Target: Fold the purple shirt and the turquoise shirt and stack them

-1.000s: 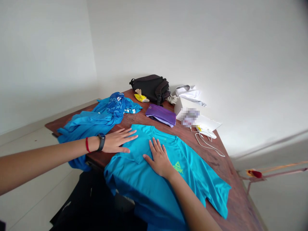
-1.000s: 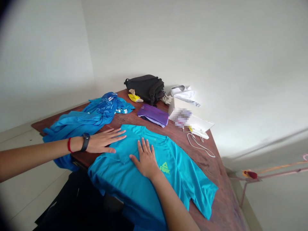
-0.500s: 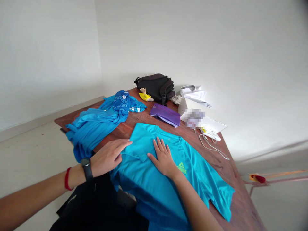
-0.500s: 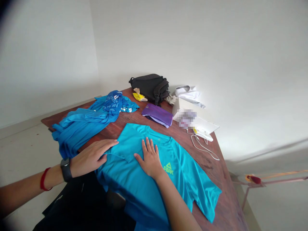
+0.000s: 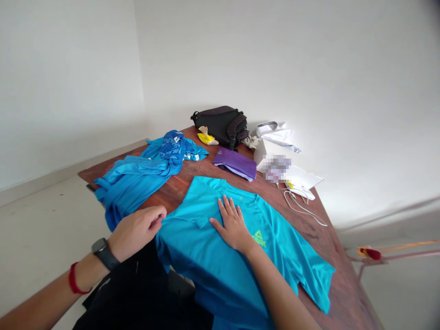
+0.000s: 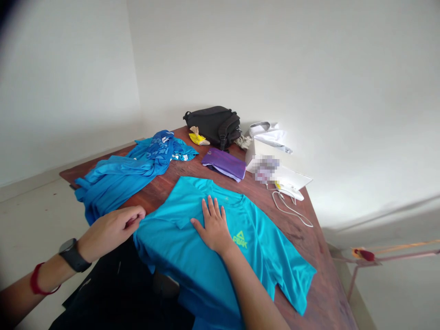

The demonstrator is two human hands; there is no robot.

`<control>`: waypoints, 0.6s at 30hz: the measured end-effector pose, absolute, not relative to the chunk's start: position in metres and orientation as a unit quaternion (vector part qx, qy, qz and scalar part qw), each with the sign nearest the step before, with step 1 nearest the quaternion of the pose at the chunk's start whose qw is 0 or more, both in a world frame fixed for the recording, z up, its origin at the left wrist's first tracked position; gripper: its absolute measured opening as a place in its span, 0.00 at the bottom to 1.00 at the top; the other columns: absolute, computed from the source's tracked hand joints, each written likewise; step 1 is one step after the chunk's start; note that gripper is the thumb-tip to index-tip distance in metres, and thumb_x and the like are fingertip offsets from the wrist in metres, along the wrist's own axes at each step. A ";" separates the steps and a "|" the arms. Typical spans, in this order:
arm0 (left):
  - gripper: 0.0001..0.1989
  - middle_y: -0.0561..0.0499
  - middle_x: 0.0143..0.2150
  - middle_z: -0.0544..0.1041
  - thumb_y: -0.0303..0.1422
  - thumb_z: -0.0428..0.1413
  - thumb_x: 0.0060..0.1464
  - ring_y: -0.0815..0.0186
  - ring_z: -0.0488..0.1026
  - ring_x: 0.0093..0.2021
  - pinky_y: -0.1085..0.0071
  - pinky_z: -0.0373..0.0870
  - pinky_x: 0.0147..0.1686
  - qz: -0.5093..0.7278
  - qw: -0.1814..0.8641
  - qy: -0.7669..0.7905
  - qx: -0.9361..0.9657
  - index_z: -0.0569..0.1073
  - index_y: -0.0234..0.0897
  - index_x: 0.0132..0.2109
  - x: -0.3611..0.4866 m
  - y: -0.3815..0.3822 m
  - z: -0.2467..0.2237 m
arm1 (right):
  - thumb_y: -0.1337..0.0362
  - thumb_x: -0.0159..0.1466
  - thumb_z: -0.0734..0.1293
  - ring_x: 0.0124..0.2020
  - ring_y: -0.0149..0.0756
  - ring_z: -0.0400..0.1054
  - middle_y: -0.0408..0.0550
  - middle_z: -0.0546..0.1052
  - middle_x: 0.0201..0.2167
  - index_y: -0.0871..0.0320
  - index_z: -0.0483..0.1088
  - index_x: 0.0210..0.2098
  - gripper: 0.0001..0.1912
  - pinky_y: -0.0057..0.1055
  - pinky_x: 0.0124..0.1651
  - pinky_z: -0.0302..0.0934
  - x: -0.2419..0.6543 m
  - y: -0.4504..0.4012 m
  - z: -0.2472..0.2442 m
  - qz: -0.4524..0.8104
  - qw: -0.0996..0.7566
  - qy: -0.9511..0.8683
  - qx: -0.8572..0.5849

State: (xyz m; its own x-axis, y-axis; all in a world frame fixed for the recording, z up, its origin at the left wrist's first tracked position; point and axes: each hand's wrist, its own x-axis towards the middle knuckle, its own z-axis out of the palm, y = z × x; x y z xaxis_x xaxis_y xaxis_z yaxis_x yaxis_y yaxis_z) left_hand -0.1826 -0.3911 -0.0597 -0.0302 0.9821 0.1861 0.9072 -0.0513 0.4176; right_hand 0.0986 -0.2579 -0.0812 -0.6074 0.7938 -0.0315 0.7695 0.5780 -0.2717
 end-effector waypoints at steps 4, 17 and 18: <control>0.11 0.50 0.41 0.76 0.38 0.50 0.62 0.63 0.74 0.38 0.71 0.67 0.36 0.262 0.056 0.673 0.689 0.70 0.42 0.48 -0.177 -0.389 -0.058 | 0.39 0.69 0.53 0.74 0.55 0.25 0.47 0.35 0.74 0.49 0.43 0.73 0.39 0.64 0.69 0.35 0.098 -0.259 -0.077 0.144 0.066 -0.889 -0.429; 0.15 0.50 0.40 0.74 0.29 0.46 0.64 0.62 0.76 0.37 0.69 0.67 0.35 0.165 0.053 0.645 0.744 0.77 0.43 0.48 -0.166 -0.379 -0.062 | 0.39 0.67 0.59 0.74 0.56 0.30 0.45 0.41 0.74 0.42 0.55 0.69 0.35 0.63 0.69 0.32 0.094 -0.267 -0.057 0.190 0.029 -0.942 -0.274; 0.16 0.49 0.39 0.74 0.30 0.46 0.64 0.62 0.76 0.37 0.69 0.67 0.35 0.159 0.052 0.646 0.745 0.78 0.44 0.49 -0.167 -0.381 -0.061 | 0.39 0.66 0.59 0.74 0.56 0.30 0.45 0.41 0.74 0.42 0.54 0.69 0.35 0.63 0.69 0.32 0.094 -0.267 -0.056 0.190 0.028 -0.942 -0.274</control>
State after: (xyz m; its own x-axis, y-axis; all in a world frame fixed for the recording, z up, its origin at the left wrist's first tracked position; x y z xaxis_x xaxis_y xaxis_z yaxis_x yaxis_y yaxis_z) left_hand -0.1668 -0.3812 -0.0610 0.1150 0.9789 0.1690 0.9456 -0.1600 0.2831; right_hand 0.0940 -0.2672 -0.0564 -0.8481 0.5273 -0.0515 0.5060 0.7771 -0.3742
